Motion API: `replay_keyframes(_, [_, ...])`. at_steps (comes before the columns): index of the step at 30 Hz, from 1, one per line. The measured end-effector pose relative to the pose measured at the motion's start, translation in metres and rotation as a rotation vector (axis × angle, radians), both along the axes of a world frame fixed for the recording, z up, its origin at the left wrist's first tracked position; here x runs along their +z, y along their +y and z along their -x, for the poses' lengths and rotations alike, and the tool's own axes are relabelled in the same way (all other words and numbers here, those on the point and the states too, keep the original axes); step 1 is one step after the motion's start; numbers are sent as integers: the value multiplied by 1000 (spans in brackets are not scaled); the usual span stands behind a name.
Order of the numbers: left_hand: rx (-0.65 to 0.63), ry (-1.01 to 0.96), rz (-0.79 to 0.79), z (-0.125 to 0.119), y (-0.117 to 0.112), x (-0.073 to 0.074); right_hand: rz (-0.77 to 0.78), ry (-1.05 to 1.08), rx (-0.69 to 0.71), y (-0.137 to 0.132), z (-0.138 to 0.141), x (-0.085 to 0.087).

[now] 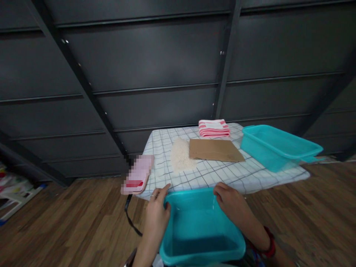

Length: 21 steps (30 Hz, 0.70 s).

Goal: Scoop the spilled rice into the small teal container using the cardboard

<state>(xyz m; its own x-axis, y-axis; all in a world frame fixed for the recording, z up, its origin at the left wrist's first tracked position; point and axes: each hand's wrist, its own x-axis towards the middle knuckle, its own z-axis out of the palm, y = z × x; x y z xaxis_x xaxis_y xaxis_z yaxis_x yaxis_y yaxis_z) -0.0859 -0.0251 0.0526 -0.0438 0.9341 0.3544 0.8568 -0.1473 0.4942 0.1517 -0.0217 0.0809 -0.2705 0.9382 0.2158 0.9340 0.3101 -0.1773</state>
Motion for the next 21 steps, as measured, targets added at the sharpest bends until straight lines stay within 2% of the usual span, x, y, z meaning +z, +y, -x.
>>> replay_keyframes(8, [-20,37,-83,2,-1,-11,-86,-7,8,1,-2,-9])
replay_keyframes(15, [-32,290,-182,-8,13,0,-192,6,1,1,-6,-15])
replay_keyframes(21, [-27,315,-165,-12,18,2,-249,5,-11,0,-6,-13])
